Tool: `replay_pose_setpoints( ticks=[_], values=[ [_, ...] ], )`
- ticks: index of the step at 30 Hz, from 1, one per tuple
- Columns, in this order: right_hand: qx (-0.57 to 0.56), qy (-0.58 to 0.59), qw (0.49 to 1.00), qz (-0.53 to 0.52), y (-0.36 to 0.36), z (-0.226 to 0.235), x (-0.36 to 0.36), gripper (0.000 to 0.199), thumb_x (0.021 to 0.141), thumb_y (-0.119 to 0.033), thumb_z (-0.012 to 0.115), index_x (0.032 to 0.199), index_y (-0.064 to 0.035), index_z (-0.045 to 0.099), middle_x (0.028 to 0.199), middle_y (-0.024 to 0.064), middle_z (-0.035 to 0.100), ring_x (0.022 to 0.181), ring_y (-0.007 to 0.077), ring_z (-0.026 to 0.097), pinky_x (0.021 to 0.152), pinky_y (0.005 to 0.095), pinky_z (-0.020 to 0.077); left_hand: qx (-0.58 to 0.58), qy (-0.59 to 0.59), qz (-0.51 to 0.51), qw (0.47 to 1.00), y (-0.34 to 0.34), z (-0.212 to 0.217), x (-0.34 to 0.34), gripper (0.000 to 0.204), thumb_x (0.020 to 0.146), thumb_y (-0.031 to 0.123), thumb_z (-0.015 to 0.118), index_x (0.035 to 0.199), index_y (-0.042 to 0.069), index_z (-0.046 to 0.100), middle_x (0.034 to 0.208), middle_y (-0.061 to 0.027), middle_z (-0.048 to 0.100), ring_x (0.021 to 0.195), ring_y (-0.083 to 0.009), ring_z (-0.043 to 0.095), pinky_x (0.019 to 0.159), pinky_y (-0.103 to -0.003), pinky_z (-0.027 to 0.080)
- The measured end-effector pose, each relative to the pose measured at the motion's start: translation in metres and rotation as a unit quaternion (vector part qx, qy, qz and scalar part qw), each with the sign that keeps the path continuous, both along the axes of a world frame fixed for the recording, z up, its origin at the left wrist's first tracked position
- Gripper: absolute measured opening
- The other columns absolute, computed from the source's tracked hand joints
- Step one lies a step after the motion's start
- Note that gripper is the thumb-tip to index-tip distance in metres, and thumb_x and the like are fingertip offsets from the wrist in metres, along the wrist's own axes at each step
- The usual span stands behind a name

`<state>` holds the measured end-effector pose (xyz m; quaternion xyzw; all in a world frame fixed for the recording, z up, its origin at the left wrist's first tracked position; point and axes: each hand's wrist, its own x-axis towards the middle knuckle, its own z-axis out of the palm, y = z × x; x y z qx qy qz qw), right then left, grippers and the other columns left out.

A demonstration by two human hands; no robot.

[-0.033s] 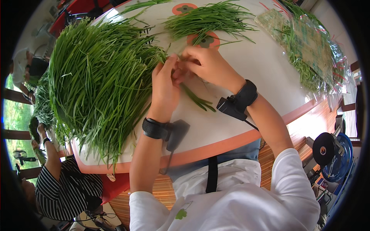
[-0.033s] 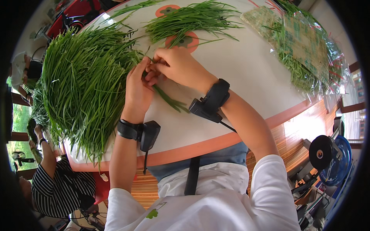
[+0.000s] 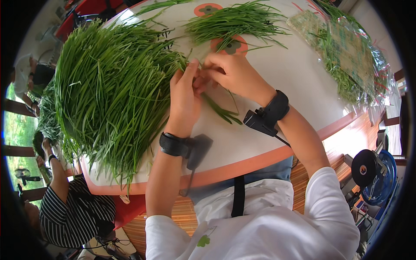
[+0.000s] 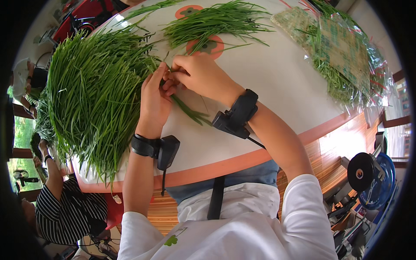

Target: The person sorts green stalks by hand, pulling individual pieces from a large bundle and placing them into smaller piles on the table.

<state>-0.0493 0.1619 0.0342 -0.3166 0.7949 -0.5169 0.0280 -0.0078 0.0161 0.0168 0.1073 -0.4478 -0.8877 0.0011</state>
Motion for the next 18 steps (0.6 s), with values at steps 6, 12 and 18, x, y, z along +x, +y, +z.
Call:
replay_pose_setpoints(
  ticks=[6,12,18],
  values=[
    [0.013,0.103,0.995,0.005,0.003,0.001,0.0,0.018,0.087,-0.016,0.063,0.085,0.0011,0.062,0.065,0.0123,0.064,0.055,0.0242,0.062,0.052,0.0324,0.0472,-0.066,0.011,-0.007,0.998,0.003,0.0,0.001,0.013,0.096,0.018,0.055,0.092,0.006,0.06,0.08,0.0021,0.052,0.065,-0.0052,0.041,0.055,-0.021,0.033],
    [0.058,0.304,0.945,-0.111,0.018,-0.02,-0.035,0.01,0.083,-0.016,0.065,0.089,-0.0071,0.067,0.086,0.0042,0.067,0.075,0.0245,0.062,0.075,0.0336,0.0482,-0.071,0.035,0.053,0.995,0.002,0.0,0.0,0.015,0.098,0.019,0.052,0.094,0.006,0.059,0.093,-0.0014,0.06,0.077,-0.0107,0.048,0.071,-0.028,0.041],
    [0.19,0.307,0.929,-0.082,0.028,-0.028,-0.04,0.012,0.081,-0.009,0.066,0.093,-0.0089,0.066,0.1,0.0013,0.059,0.099,0.0243,0.053,0.082,0.0373,0.0463,0.046,0.017,0.022,0.999,0.007,0.004,0.004,0.019,0.101,0.02,0.045,0.092,0.005,0.051,0.089,-0.0042,0.054,0.074,-0.0149,0.049,0.07,-0.031,0.044]
  ],
)
